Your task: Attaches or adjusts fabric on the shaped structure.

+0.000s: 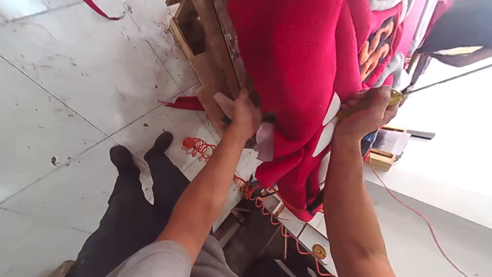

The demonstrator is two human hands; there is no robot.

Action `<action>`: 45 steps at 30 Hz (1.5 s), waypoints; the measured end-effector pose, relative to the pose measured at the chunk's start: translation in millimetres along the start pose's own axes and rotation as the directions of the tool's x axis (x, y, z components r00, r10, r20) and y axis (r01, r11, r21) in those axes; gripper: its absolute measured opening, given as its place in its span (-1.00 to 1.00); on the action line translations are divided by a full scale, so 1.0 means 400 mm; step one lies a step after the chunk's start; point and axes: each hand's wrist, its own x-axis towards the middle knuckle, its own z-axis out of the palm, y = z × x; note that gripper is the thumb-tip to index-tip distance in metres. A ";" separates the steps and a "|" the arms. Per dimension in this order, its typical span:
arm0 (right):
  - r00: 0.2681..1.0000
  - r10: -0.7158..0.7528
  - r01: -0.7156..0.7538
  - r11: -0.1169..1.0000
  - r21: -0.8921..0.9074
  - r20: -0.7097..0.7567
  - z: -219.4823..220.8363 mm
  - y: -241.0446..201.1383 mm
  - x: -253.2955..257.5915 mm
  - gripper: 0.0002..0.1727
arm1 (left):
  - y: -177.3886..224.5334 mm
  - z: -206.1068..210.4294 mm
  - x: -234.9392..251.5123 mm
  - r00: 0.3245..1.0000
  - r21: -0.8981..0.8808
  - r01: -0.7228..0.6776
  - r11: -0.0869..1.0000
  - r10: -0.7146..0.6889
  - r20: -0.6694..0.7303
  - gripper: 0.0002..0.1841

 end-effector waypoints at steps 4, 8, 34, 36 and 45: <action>0.997 0.052 -0.048 0.996 -0.081 0.051 -0.010 -0.005 -0.006 -0.65 | 0.033 0.000 0.001 0.995 -0.118 0.025 0.993 -0.013 0.102 -0.63; 1.000 0.005 -0.006 0.999 -0.053 -0.019 0.008 -0.002 -0.001 -0.66 | 0.063 0.042 0.011 0.996 -0.218 0.069 0.973 -0.079 -0.038 -0.56; 0.995 -0.020 0.008 0.993 0.114 0.103 0.009 0.009 -0.004 -0.67 | 0.066 0.143 0.092 0.878 0.168 -0.214 0.962 0.264 -0.398 -0.68; 0.994 -0.026 0.015 0.995 0.102 0.108 0.005 0.009 -0.008 -0.69 | 0.068 0.150 0.092 0.884 0.235 -0.145 0.961 0.233 -0.406 -0.71; 0.986 -0.136 0.130 0.989 0.070 0.098 0.020 0.018 0.020 -0.76 | 0.061 0.135 0.140 0.929 0.078 -0.215 0.974 0.228 -0.292 -0.55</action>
